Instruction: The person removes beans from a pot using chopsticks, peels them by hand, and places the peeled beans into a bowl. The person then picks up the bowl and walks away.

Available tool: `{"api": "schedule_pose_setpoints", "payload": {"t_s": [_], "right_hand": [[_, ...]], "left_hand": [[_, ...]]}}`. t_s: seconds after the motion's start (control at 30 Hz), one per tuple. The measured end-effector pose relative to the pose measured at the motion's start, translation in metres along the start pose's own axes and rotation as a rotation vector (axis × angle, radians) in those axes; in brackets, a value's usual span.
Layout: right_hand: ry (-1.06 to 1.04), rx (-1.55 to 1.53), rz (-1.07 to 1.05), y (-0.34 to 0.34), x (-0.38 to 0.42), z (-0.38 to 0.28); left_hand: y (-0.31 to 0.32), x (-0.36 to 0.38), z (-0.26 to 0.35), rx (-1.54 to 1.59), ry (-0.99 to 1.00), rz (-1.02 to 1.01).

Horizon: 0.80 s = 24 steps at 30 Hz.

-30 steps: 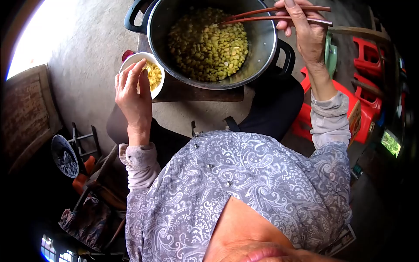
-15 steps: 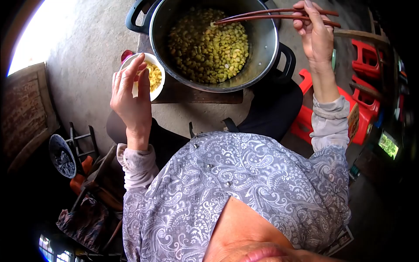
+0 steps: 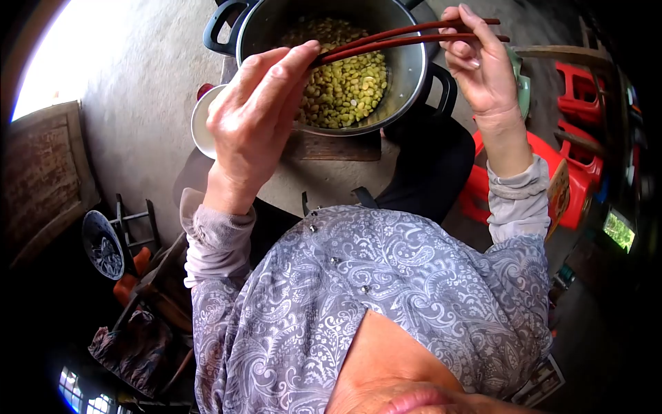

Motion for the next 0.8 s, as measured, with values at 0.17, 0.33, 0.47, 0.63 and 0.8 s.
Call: {"api": "schedule_pose_setpoints", "payload": {"t_s": [0.17, 0.33, 0.47, 0.63, 0.8], "right_hand": [[-0.360, 0.468, 0.063, -0.003, -0.006, -0.039], [-0.348, 0.748, -0.012, 0.027, -0.015, -0.026], [-0.325, 0.895, -0.037, 0.029, -0.027, -0.015], [-0.422, 0.731, 0.042, 0.018, -0.026, -0.026], [-0.378, 0.573, 0.171, -0.018, -0.025, -0.037]], "left_hand": [[-0.033, 0.050, -0.046, -0.082, -0.314, 0.097], [0.016, 0.112, -0.099, -0.530, -0.469, -0.358], [0.013, 0.110, -0.105, -0.284, -0.547, -0.307], [-0.005, 0.101, -0.097, -0.215, -0.546, -0.108], [-0.017, 0.079, -0.076, -0.103, -0.500, -0.012]]}}
Point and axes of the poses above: each hand's wrist, its own x-axis away from the middle knuckle, its own y-axis out of the palm, z = x × y, the point moved 9 cm from there along -x, towards the middle knuckle, and after that the axes turned 9 degrees about -z, right-handed, at the moved point
